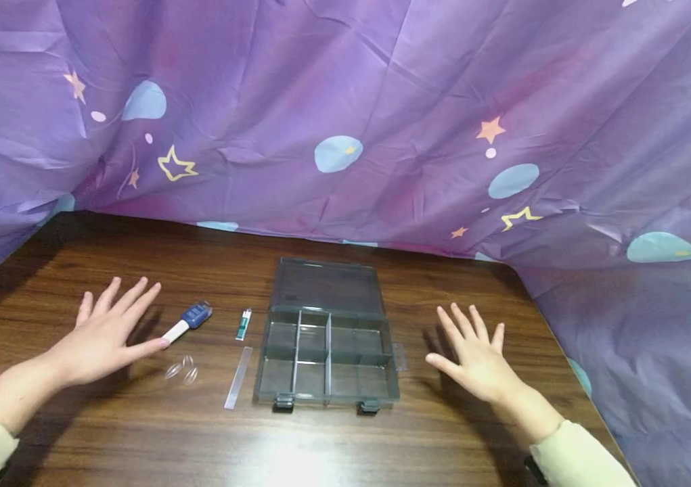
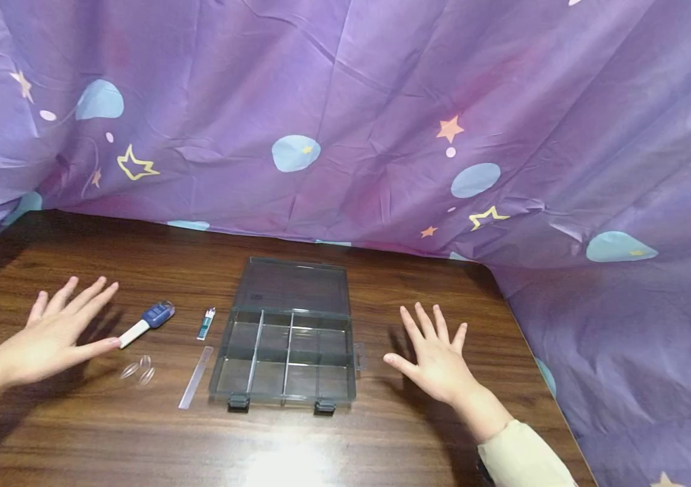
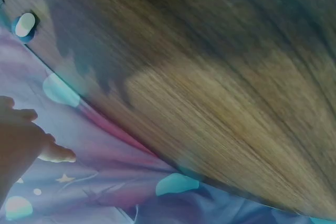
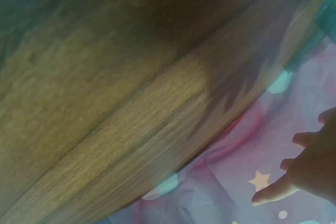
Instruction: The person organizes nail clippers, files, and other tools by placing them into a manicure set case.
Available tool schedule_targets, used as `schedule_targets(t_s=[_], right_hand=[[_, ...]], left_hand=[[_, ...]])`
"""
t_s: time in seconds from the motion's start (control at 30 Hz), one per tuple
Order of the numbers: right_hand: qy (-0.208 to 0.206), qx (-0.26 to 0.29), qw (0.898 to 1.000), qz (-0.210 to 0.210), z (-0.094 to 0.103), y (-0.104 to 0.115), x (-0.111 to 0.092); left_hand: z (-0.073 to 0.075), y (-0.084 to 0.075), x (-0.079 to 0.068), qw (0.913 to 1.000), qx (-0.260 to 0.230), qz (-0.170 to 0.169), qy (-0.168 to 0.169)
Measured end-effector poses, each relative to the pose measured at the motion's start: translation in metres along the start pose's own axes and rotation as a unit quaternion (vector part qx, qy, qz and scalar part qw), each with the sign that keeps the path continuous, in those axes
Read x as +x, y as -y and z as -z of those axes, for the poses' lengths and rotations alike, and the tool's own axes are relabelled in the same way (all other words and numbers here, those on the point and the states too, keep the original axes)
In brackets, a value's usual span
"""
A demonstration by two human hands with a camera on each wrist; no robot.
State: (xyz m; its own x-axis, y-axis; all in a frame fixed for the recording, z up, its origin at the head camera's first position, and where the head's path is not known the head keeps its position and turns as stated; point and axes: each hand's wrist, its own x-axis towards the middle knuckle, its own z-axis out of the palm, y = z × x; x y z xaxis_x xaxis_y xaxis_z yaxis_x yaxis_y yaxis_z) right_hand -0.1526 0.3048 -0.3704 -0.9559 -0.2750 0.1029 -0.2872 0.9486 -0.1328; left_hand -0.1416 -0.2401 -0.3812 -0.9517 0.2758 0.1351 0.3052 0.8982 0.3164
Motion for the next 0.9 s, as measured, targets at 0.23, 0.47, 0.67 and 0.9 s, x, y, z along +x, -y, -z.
schedule_targets(t_s=[0.23,0.47,0.67,0.9], right_hand=[[0.005,0.006,1.000,-0.008,0.001,-0.003,0.000],[0.008,0.047,0.999,-0.016,0.003,-0.003,-0.003],[0.016,0.164,0.986,-0.035,0.008,0.001,0.000],[0.071,0.378,0.915,-0.122,0.008,0.010,0.008]], left_hand=[[-0.001,-0.005,0.006,0.9999,-0.005,-0.006,-0.012],[-0.002,-0.012,0.015,0.9995,-0.025,0.001,-0.019],[-0.007,-0.018,0.021,0.9986,-0.048,0.002,-0.023],[-0.013,-0.020,0.030,0.9947,-0.097,0.003,-0.033]])
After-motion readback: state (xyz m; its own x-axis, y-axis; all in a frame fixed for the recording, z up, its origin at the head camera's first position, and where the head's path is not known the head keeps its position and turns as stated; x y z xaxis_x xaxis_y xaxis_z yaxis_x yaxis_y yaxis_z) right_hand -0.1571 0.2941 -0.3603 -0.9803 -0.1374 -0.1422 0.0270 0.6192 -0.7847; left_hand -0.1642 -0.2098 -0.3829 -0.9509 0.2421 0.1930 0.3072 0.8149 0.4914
